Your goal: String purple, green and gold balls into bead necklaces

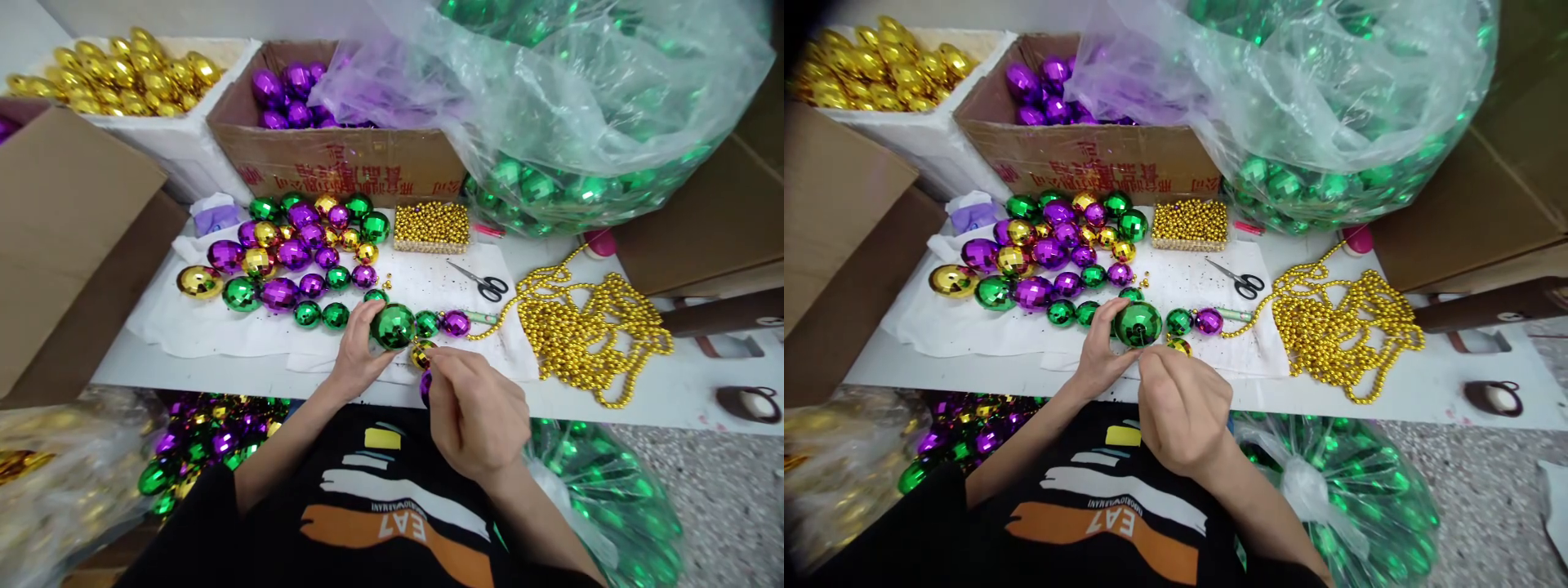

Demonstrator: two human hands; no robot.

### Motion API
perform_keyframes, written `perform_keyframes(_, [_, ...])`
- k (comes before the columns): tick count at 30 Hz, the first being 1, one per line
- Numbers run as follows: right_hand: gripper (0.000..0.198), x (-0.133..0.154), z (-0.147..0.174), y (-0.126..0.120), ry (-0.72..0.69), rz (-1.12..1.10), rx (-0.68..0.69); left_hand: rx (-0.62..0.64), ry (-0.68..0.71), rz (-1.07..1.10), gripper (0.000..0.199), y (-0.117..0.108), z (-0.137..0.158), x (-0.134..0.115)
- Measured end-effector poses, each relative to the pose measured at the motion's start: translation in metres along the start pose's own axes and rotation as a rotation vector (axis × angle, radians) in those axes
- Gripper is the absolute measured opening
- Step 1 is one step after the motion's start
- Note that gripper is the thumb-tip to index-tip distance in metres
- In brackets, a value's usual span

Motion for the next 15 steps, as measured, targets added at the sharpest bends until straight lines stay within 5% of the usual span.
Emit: perform_keyframes(15, [0.031,-0.007,0.015,0.025,0.004,0.003,0.004,-0.009,-0.013,0.0,0.069,-0.001,0.0,-0.001])
Point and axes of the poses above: each hand's wrist, its own z-axis away from the middle knuckle, its own y-axis out of the palm, x = y × z, the point moved 6 cm from there along -z, towards the middle knuckle, and after that the axes turned 3 degrees about -y, right-handed, at the moved point
